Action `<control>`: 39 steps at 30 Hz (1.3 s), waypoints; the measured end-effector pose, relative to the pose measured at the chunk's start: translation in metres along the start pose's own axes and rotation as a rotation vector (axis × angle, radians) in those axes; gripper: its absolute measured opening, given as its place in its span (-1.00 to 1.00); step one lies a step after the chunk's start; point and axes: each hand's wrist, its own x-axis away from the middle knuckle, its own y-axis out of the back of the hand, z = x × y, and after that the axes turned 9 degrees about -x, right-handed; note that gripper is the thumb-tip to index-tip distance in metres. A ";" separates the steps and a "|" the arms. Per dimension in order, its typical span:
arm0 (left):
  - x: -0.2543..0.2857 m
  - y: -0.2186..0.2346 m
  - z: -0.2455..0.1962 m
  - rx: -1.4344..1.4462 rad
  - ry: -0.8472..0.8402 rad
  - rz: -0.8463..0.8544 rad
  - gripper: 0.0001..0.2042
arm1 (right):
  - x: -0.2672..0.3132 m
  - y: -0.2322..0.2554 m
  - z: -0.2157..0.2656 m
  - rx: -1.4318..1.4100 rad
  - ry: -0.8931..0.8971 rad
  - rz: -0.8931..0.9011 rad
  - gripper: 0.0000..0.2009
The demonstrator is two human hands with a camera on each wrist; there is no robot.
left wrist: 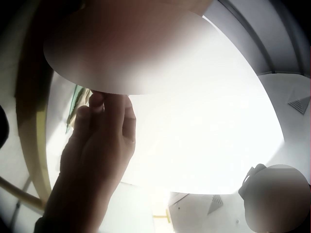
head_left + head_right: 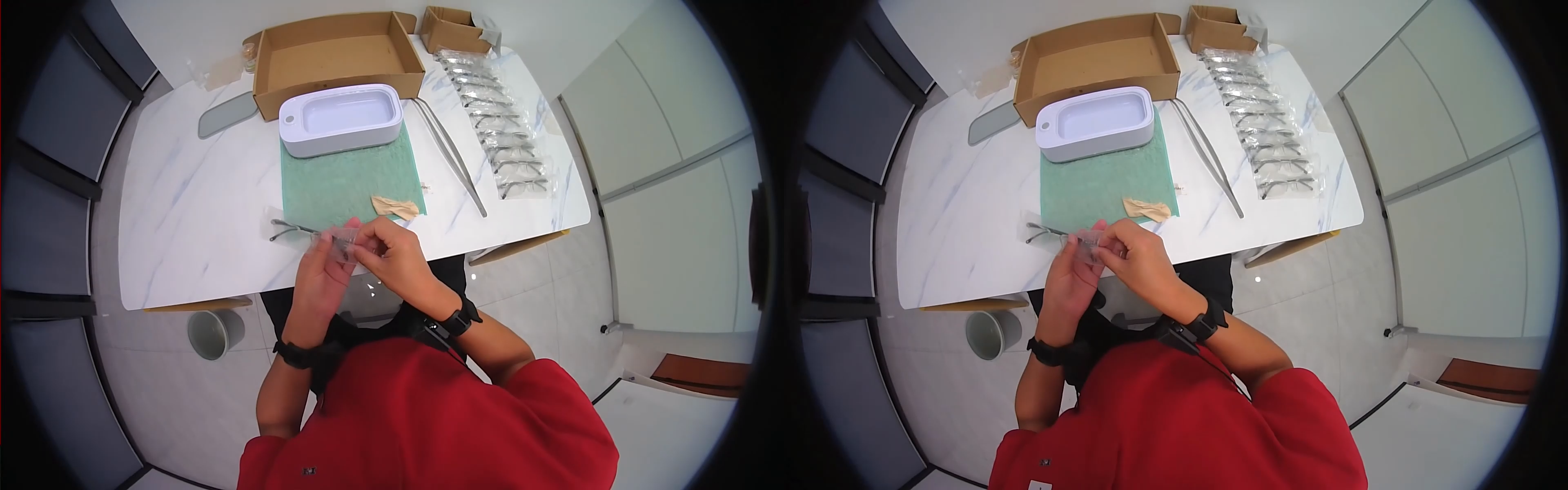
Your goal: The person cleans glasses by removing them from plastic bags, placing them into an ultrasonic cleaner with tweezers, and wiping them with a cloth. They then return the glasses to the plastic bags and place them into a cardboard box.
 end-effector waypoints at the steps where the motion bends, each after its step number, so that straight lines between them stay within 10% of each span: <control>1: 0.000 -0.002 0.001 0.007 0.000 -0.008 -0.67 | 0.000 0.000 0.000 -0.015 0.004 -0.010 -0.79; 24: 0.014 -0.020 -0.001 -0.392 0.007 0.056 -0.63 | -0.010 0.009 0.000 0.193 0.253 0.057 -0.83; 39: 0.001 -0.022 0.012 -0.435 -0.173 0.010 -0.75 | 0.005 -0.001 -0.006 -0.755 -0.176 0.021 -0.66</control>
